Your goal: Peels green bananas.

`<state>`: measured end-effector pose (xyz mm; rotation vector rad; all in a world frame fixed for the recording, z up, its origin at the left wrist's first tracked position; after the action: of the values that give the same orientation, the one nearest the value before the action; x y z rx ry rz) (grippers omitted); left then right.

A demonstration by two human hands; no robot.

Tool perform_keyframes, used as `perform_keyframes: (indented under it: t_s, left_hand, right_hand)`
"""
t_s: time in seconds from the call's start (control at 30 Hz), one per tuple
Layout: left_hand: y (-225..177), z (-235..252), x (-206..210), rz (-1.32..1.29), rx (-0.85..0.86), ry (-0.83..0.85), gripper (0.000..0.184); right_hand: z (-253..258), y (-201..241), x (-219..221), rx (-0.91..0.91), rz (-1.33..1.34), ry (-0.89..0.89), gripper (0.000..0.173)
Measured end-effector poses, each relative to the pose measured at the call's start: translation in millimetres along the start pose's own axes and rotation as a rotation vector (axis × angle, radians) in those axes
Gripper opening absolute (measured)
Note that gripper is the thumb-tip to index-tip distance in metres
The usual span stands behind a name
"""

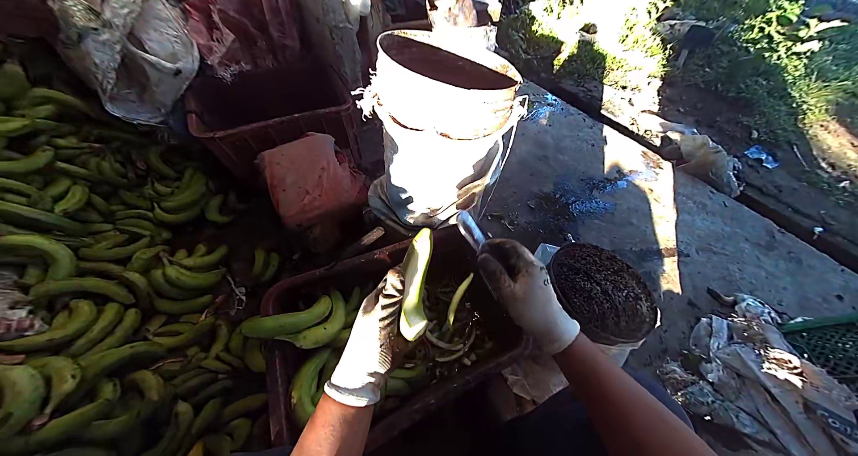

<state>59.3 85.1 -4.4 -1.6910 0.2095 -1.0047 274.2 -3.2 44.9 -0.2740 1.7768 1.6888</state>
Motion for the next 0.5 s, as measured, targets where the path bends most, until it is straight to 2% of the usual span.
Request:
perform_keyframes:
  t_s: [0.13,0.27,0.33,0.4,0.5]
  left_hand:
    - [-18.2,-3.4,-2.2,-0.009,0.099,-0.051,0.035]
    - [-18.1,-10.2,-2.4,-0.041,0.128,-0.058,0.038]
    - [-19.3,-15.4,1.9,0.05,0.142,-0.021,0.036]
    - [-17.0,-17.2,4.1,0.161,0.12,-0.007,0.036]
    - [-4.0,-12.5,10.6,0.167,-0.007,0.002,0.04]
  right_hand:
    - [-37.4,46.7,56.6,-0.252,0.008,0.249,0.043]
    - [-47.6,53.4,85.8,-0.363,-0.079,0.35,0.042]
    - [-40.9,50.9,83.5,-0.385,-0.103,0.292,0.043]
    - [-28.4,46.6,68.5,-0.389,-0.13,0.153,0.041]
    - [1.7,16.7,30.3,-0.201,-0.129,-0.044,0.037]
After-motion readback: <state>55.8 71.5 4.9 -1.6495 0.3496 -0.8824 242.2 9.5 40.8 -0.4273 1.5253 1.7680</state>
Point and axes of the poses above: each hand's wrist, its own z-axis towards the middle knuckle, its own x-axis out of the palm, y = z × x, the point moved 10 cm from there along z, towards the middle knuckle, and after that the axes turned 13 degrees about y, right-handed, at the moved point
